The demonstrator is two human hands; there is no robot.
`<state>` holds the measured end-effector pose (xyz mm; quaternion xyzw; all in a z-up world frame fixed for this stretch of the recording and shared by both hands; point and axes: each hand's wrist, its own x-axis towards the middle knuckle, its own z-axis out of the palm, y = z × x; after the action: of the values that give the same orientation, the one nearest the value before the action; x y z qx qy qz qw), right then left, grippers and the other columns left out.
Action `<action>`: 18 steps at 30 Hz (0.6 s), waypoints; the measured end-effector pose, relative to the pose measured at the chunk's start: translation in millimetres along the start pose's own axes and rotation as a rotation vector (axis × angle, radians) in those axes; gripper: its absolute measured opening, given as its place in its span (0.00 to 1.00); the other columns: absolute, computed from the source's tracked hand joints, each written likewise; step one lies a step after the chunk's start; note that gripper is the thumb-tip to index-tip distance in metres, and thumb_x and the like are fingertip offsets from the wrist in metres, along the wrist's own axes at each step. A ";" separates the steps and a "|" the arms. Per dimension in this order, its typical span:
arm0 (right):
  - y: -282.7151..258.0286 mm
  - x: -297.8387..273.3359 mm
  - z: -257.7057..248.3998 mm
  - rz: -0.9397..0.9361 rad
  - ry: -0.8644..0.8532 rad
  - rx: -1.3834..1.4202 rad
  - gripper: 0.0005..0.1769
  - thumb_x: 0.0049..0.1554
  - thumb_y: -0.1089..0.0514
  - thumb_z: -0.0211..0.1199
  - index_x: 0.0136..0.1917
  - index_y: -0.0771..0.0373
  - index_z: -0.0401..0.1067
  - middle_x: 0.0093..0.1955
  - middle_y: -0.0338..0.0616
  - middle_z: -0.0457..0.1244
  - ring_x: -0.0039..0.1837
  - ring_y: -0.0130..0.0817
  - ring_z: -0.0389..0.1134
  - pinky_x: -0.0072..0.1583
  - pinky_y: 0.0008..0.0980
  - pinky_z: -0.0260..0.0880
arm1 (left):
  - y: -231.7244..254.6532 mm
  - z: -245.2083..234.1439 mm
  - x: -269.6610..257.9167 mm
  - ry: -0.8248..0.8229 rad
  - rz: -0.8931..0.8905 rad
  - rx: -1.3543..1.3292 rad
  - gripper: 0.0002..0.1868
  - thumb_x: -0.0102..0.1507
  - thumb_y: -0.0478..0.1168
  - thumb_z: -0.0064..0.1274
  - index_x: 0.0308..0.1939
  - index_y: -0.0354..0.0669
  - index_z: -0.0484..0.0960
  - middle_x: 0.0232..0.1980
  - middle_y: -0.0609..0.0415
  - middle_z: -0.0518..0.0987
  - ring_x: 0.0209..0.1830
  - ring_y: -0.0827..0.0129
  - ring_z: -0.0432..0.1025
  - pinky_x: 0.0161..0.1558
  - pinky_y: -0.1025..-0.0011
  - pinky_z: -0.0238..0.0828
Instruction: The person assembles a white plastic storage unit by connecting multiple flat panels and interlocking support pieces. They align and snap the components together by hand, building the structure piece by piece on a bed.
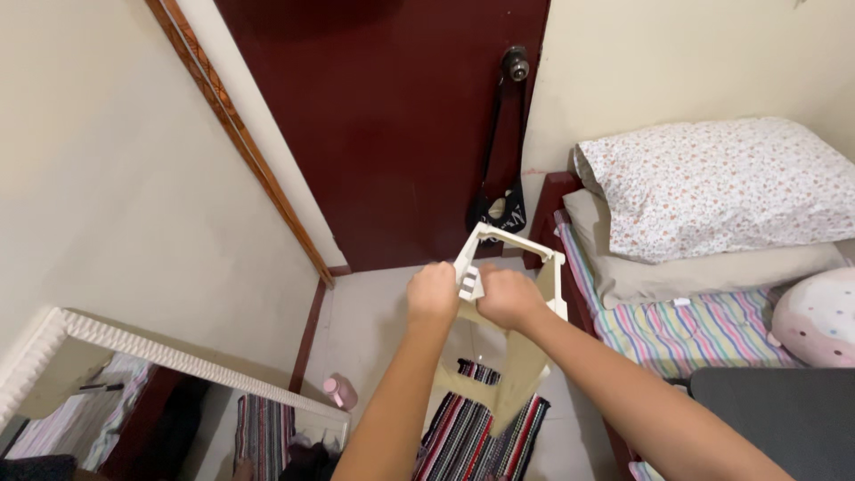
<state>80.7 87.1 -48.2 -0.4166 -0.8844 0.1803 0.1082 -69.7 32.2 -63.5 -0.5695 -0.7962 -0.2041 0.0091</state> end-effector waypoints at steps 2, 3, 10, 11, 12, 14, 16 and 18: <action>-3.5 -2.2 -4.5 0.001 -0.024 0.012 0.25 0.47 0.57 0.62 0.57 0.67 0.65 0.45 0.66 0.69 0.52 0.63 0.71 0.56 0.55 0.70 | 3.2 -6.7 -1.1 0.000 -0.025 -0.020 0.03 0.57 0.32 0.57 0.34 0.40 0.84 0.40 0.42 0.82 0.41 0.46 0.79 0.43 0.54 0.77; -5.0 -3.9 -9.1 -0.017 -0.046 0.022 0.27 0.47 0.57 0.63 0.58 0.68 0.63 0.45 0.66 0.69 0.52 0.63 0.70 0.56 0.54 0.70 | 4.7 -11.3 -0.8 0.001 -0.036 -0.030 0.04 0.56 0.33 0.58 0.35 0.40 0.84 0.40 0.43 0.82 0.41 0.46 0.79 0.43 0.54 0.77; -10.4 -21.0 -54.4 -0.214 -0.173 0.167 0.42 0.44 0.45 0.75 0.63 0.65 0.58 0.46 0.58 0.68 0.51 0.54 0.72 0.53 0.47 0.72 | 5.2 -59.2 -11.2 0.185 0.200 -0.033 0.06 0.56 0.30 0.54 0.37 0.42 0.81 0.38 0.49 0.80 0.35 0.49 0.79 0.37 0.55 0.76; -6.8 -22.0 -61.7 -0.228 -0.153 0.156 0.41 0.45 0.44 0.75 0.63 0.63 0.60 0.48 0.57 0.68 0.52 0.52 0.71 0.54 0.47 0.71 | 4.9 -67.7 -13.6 0.190 0.240 -0.047 0.07 0.55 0.31 0.55 0.37 0.42 0.81 0.37 0.49 0.79 0.34 0.49 0.78 0.36 0.55 0.76; -0.3 -22.6 -70.1 -0.243 -0.132 0.143 0.40 0.47 0.43 0.75 0.64 0.61 0.61 0.50 0.56 0.67 0.53 0.49 0.71 0.54 0.46 0.71 | 5.1 -76.7 -15.4 0.195 0.280 -0.061 0.09 0.54 0.32 0.55 0.38 0.43 0.81 0.37 0.50 0.79 0.33 0.49 0.77 0.34 0.55 0.75; 18.1 -23.4 -84.5 -0.172 0.013 0.254 0.30 0.50 0.43 0.68 0.61 0.57 0.68 0.51 0.51 0.70 0.54 0.41 0.73 0.56 0.42 0.73 | 4.4 -92.8 -26.6 0.323 0.405 -0.134 0.13 0.54 0.31 0.55 0.43 0.43 0.81 0.35 0.51 0.77 0.32 0.52 0.77 0.33 0.56 0.74; 46.7 -18.4 -102.6 -0.205 0.369 0.301 0.25 0.51 0.45 0.66 0.57 0.60 0.72 0.50 0.49 0.70 0.54 0.38 0.72 0.57 0.39 0.73 | 3.6 -106.2 -34.6 0.409 0.496 -0.168 0.16 0.54 0.30 0.55 0.46 0.43 0.82 0.35 0.52 0.76 0.33 0.55 0.77 0.32 0.58 0.74; 73.8 -1.7 -116.9 -0.297 0.596 0.195 0.31 0.47 0.45 0.75 0.54 0.68 0.69 0.47 0.52 0.65 0.50 0.40 0.67 0.52 0.39 0.70 | 3.7 -115.5 -40.0 0.454 0.558 -0.163 0.17 0.54 0.30 0.55 0.47 0.43 0.82 0.34 0.54 0.75 0.34 0.58 0.77 0.32 0.61 0.74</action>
<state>173.3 155.9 28.2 -0.3056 -0.8436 0.1167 0.4259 -77.5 -41.7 33.6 -0.7039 -0.5690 -0.3776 0.1953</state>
